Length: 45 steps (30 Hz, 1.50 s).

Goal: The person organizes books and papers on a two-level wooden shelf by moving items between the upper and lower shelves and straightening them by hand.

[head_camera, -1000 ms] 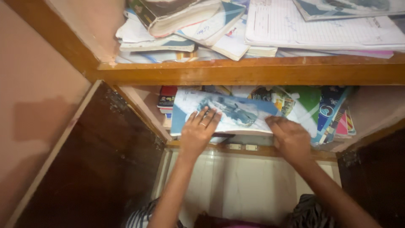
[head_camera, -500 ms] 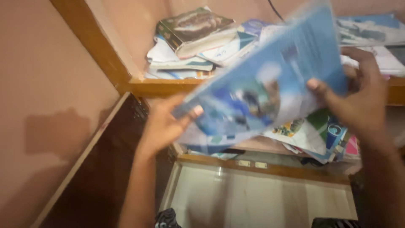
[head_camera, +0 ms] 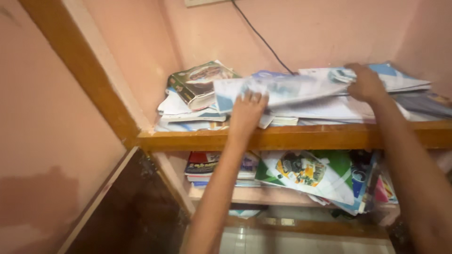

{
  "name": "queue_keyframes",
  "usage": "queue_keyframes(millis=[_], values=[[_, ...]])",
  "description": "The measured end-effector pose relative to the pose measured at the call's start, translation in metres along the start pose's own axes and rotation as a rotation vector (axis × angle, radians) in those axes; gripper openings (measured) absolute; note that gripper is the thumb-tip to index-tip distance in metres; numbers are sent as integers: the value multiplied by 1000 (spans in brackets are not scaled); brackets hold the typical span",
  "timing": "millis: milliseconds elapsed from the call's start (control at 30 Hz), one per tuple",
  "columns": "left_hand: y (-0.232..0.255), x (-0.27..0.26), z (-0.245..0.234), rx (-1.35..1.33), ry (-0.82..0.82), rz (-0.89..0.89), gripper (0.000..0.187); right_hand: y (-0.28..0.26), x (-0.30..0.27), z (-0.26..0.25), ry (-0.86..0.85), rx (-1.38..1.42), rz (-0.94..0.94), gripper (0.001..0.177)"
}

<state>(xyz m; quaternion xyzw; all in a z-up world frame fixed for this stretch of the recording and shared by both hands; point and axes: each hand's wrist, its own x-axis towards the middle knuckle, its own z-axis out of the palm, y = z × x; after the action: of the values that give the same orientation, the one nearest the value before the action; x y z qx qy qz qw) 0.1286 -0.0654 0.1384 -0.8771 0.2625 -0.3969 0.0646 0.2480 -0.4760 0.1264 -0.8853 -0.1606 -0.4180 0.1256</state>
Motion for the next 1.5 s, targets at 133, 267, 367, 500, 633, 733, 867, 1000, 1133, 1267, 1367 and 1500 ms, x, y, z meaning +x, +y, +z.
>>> queue_keyframes(millis=[133, 267, 367, 500, 633, 733, 867, 1000, 1133, 1267, 1367, 1500], values=[[15, -3, 68, -336, -60, -60, 53, 2, -44, 3, 141, 394, 297, 33], [15, 19, 89, -502, -154, -93, 46, -53, -47, -6, 117, 297, 162, 30], [16, 44, 98, -594, -202, -94, 46, -97, -49, -3, -26, -171, 153, 31], [25, 51, 101, -818, -168, -337, 41, -125, -53, -28, 199, -165, -71, 27], [34, 39, 88, -577, 199, -318, 43, -132, -79, -40, 255, -83, -91, 20], [40, 29, 65, -467, 106, -287, 52, -152, -154, -12, 402, -206, -133, 18], [54, -9, 41, -340, -2, -257, 68, -203, -275, 53, -8, 18, -85, 37], [69, -41, 53, -249, 74, -266, 63, -219, -307, 107, -265, -63, 88, 86], [84, -75, 55, -299, 125, -282, 58, -218, -319, 119, -436, -228, 89, 74], [93, -86, 50, -345, -2, -340, 57, -196, -331, 131, -412, -221, 21, 59], [98, -85, 39, -314, 81, -344, 54, -195, -342, 132, -393, -233, -4, 59], [111, -96, 18, -230, -64, -386, 76, -209, -356, 109, -517, -245, -11, 63]])
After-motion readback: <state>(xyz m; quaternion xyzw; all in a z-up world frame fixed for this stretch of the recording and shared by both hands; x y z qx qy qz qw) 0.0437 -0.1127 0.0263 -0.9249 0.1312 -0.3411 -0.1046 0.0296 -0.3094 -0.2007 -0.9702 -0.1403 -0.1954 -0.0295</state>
